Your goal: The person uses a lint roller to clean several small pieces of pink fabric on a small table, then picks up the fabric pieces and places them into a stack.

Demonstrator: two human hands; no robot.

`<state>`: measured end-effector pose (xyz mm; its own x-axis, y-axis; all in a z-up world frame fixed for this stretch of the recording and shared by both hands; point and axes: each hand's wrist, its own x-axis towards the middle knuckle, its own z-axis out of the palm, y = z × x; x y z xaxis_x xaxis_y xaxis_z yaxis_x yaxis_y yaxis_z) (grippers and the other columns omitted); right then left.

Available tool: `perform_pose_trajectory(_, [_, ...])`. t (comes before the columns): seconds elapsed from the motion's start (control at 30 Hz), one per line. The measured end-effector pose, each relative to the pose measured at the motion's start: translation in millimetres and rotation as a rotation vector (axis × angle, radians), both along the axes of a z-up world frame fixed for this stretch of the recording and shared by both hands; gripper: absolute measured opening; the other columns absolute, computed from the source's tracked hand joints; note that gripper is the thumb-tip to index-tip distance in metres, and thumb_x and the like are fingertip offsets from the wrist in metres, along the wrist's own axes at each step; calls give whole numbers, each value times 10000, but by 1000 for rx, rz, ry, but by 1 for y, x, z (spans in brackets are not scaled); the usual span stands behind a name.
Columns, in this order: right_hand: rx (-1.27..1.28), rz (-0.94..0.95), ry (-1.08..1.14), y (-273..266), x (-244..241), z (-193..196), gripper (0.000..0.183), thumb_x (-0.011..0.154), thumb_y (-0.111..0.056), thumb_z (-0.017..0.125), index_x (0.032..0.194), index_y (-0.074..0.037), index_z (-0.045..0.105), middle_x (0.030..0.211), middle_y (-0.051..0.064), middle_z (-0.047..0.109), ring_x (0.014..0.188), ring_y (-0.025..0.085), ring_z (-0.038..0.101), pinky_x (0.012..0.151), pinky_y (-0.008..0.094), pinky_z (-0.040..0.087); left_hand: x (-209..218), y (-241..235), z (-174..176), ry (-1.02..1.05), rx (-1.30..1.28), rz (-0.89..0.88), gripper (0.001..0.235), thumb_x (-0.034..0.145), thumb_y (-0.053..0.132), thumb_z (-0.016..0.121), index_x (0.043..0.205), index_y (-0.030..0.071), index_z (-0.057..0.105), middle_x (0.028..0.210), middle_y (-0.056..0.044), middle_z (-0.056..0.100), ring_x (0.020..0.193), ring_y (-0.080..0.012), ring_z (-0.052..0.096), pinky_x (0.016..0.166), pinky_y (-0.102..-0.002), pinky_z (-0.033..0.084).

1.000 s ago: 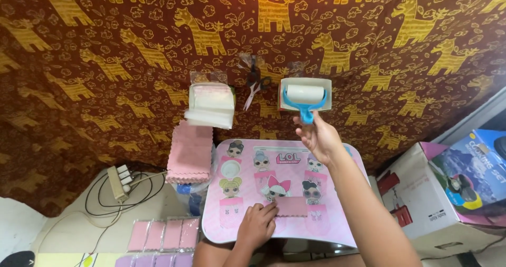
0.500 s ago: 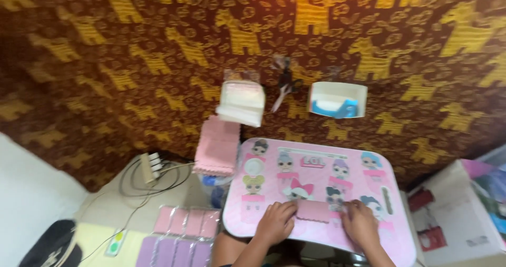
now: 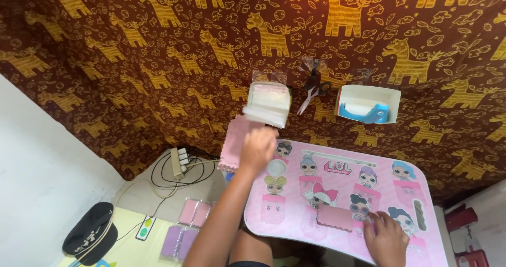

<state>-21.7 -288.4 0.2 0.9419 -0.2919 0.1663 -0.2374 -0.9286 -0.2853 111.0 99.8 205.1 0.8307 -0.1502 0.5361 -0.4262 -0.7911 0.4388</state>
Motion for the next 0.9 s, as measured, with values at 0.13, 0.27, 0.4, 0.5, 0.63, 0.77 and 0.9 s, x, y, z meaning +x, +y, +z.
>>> perform_pose_trajectory(0.13, [-41,6,-46,-1,0,-3,419,905,-500,517,1254,-355,699,1373,-53,661,1267,254,619,976,547,495,43,22,28,-21,217,120,421,1042,183,461,1454,171,550,1419,6,598,1331,-225,487,1177,-534,300])
perform_pose_trajectory(0.27, [-29,6,-50,-1,0,-5,424,904,-499,520,1256,-349,700,1383,-54,656,1277,253,612,994,545,484,73,33,24,-232,452,176,406,893,87,634,1296,140,638,1413,-72,569,1280,-275,503,1033,-590,331])
perform_pose_trajectory(0.4, [-25,17,-67,-2,0,-6,421,902,-497,532,1253,-343,705,1369,-49,662,1259,264,619,1003,544,482,71,32,26,-203,502,155,323,723,14,786,1021,118,718,1336,-61,622,1251,-268,539,1156,-720,232])
perform_pose_trajectory(0.5, [9,12,-35,3,-4,7,431,912,-491,522,1269,-328,699,1380,-31,655,1296,271,595,1045,555,451,70,35,17,-337,472,158,292,712,-16,783,955,131,714,1233,-29,670,1121,-260,593,1148,-705,266])
perform_pose_trajectory(0.63, [39,21,-2,5,-9,14,454,932,-497,489,1292,-304,687,1406,-19,639,1324,276,570,1058,562,431,61,37,18,-387,403,138,224,751,-4,768,922,127,709,1153,-6,689,1059,-242,611,1161,-686,267])
perform_pose_trajectory(0.77, [27,23,-18,4,-7,15,452,930,-496,495,1290,-304,690,1408,-8,640,1317,283,574,1053,557,441,46,34,26,-460,385,93,217,780,-32,772,933,108,708,1106,-13,718,1004,-239,637,1150,-654,314])
perform_pose_trajectory(0.9, [3,37,-36,4,-8,16,426,926,-490,517,1252,-296,710,1372,-10,661,1276,287,604,1004,543,470,7,17,28,-486,308,24,244,851,-47,757,1041,107,741,1100,-44,758,1028,-243,693,1138,-625,385])
